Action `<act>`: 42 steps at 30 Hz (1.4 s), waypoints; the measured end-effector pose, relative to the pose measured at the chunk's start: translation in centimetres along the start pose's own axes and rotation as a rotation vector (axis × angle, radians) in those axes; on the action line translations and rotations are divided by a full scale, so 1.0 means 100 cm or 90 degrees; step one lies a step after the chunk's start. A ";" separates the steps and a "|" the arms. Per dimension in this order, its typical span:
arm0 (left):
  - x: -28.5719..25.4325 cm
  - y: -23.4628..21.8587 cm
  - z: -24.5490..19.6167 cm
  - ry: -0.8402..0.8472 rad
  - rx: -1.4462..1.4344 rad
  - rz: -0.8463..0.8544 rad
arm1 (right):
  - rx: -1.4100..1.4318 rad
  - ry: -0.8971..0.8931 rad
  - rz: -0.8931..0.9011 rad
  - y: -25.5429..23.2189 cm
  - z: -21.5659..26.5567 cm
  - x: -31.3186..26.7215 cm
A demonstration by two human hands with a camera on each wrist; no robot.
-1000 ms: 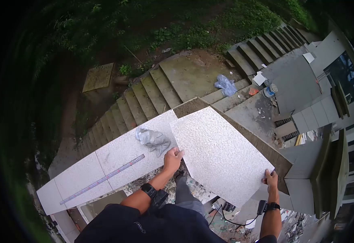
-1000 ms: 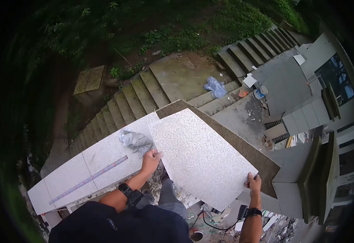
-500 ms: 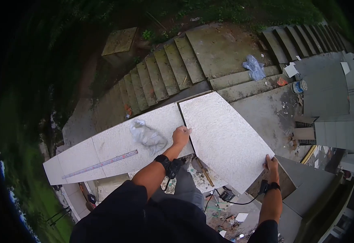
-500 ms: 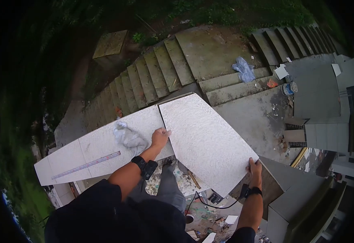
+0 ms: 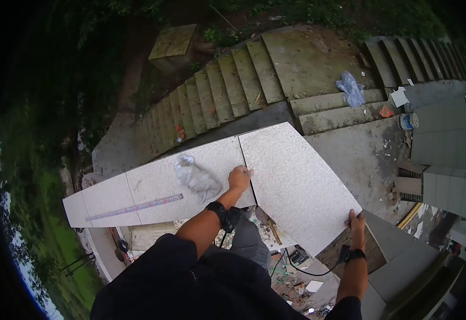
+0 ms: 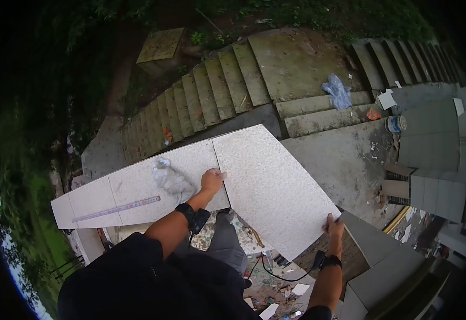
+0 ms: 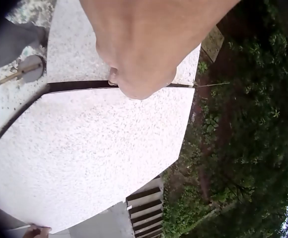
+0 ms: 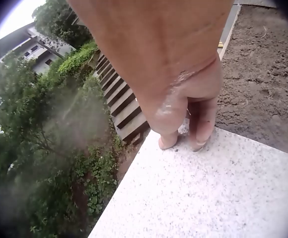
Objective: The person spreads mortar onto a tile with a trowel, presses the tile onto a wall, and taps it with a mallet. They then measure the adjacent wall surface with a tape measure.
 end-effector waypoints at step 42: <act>0.016 -0.024 -0.036 0.124 0.357 0.116 | -0.161 0.066 -0.037 0.015 0.002 0.001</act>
Point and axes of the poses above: each hand's wrist, its own x-axis towards the middle knuckle, its own y-axis out of the palm, z = x × y, the point moved 1 cm from there along x, towards the middle knuckle, and after that the axes turned 1 degree about y, right-handed, at the moved point
